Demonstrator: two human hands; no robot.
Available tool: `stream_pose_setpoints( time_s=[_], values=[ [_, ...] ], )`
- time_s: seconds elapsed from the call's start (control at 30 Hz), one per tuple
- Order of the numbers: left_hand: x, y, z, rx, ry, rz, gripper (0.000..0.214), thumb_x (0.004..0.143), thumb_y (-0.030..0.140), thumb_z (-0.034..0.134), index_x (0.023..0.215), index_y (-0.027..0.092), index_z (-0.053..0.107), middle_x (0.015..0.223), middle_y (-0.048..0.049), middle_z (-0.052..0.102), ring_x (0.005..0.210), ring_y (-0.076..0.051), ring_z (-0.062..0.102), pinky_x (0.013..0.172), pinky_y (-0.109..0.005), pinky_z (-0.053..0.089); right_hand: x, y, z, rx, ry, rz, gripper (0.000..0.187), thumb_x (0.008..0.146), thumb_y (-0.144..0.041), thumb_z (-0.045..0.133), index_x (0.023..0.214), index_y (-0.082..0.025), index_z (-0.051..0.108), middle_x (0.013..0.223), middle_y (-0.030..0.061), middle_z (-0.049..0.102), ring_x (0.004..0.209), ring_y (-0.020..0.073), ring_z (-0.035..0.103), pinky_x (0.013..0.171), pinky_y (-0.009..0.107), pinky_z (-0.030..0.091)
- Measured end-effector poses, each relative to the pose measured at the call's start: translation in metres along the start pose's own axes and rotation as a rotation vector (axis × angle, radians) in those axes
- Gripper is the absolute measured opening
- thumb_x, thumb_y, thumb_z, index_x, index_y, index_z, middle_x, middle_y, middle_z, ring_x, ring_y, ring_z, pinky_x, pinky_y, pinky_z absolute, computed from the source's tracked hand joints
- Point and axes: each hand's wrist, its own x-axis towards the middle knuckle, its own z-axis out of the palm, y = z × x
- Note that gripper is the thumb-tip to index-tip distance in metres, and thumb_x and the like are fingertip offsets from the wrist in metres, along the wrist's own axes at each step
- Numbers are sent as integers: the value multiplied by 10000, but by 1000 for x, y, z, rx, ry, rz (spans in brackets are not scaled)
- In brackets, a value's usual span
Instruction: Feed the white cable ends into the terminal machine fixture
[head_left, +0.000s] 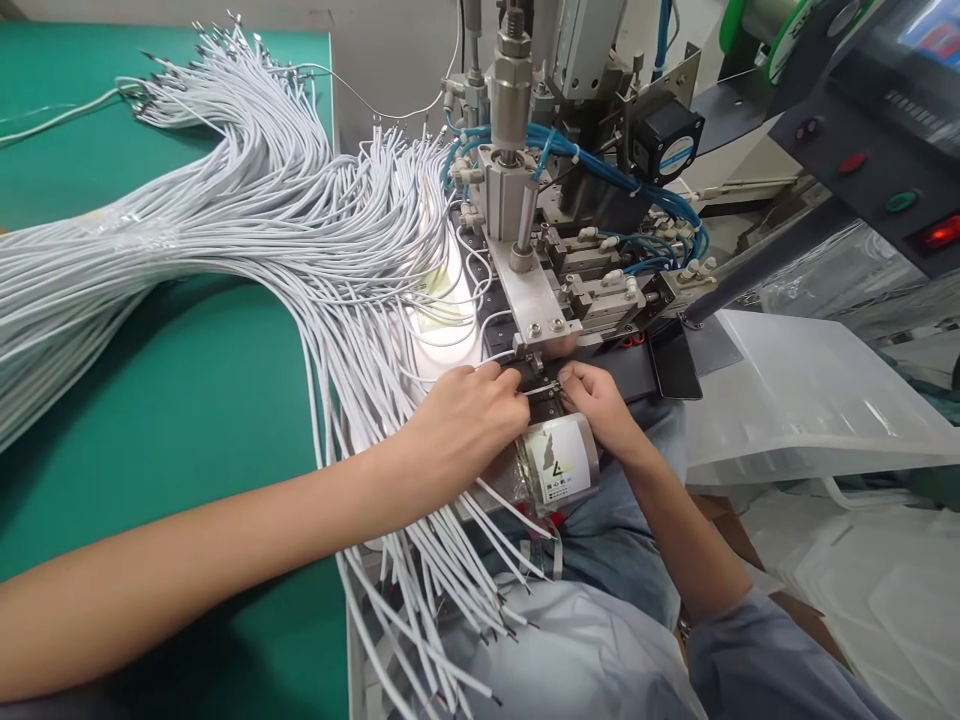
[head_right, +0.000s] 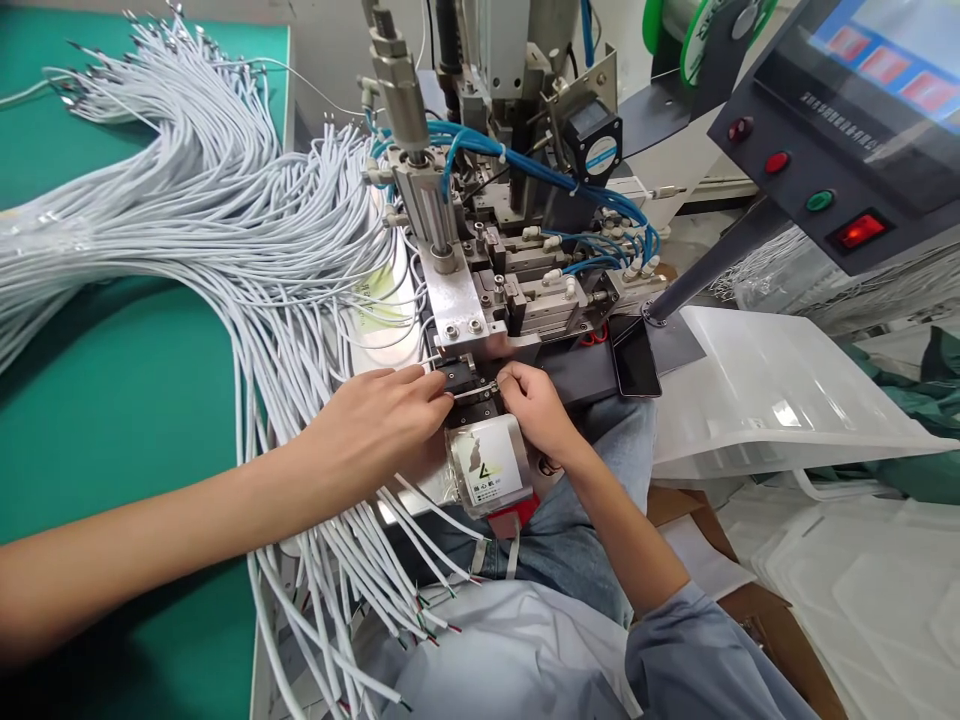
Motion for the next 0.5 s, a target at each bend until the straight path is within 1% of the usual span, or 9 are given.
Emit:
stream_pose_setpoints(
  time_s=[0.07,0.13,0.2,0.27,0.3,0.37,0.4,0.43,0.5],
  values=[
    [-1,0,-4,-13,-40,-6,127,728,30,613,661,133,582,700,-53,581,660,-184,572,482,-268,357,-3,-3,-2,-45,68,-15,289,850,-342,471,612,-207,381,513,-72,296,463,80,274,449,230,243],
    [0,-1,-5,-11,-79,-32,113,740,32,607,687,132,600,735,-55,600,658,-184,575,462,-263,329,-14,-9,-5,-104,206,-48,289,869,-321,450,615,-205,376,540,-64,315,478,79,291,456,227,255],
    [2,-4,-4,13,-97,-110,110,760,24,580,755,126,621,774,-65,615,662,-186,582,458,-253,311,-36,-18,-5,-191,363,-104,292,892,-307,428,623,-200,394,556,-56,341,488,78,320,464,223,272],
    [4,-7,-2,35,-97,-216,155,782,11,528,828,119,629,778,-77,617,652,-189,588,466,-247,306,-66,-28,1,-326,455,-159,261,899,-290,441,657,-195,463,541,-55,384,480,80,366,465,222,293],
    [5,-9,-1,38,-97,-263,179,790,8,501,852,117,630,765,-79,614,643,-191,590,471,-247,307,-81,-32,6,-416,442,-176,221,893,-271,462,692,-193,511,526,-56,426,472,82,404,469,221,313],
    [6,-10,1,26,-96,-319,197,797,17,465,835,115,631,730,-79,604,623,-196,592,476,-255,313,-108,-36,19,-595,303,-189,150,872,-227,506,744,-191,575,535,-50,525,464,82,473,488,219,355],
    [6,-9,1,9,-87,-322,192,799,32,459,798,116,632,708,-75,597,608,-193,588,478,-259,318,-118,-36,26,-659,246,-189,109,861,-213,525,782,-189,596,558,-44,572,474,86,510,499,218,376],
    [6,-7,1,-13,-63,-310,188,806,54,458,759,118,628,686,-70,588,597,-187,582,480,-263,326,-126,-34,33,-705,194,-191,77,850,-204,544,811,-184,608,600,-32,620,506,96,555,522,219,402],
    [5,-1,-1,-85,52,-218,214,849,133,450,724,122,622,682,-64,580,616,-174,578,501,-269,361,-136,-29,43,-743,127,-206,56,832,-185,567,858,-175,616,698,-4,683,595,123,625,576,225,446]
  ],
)
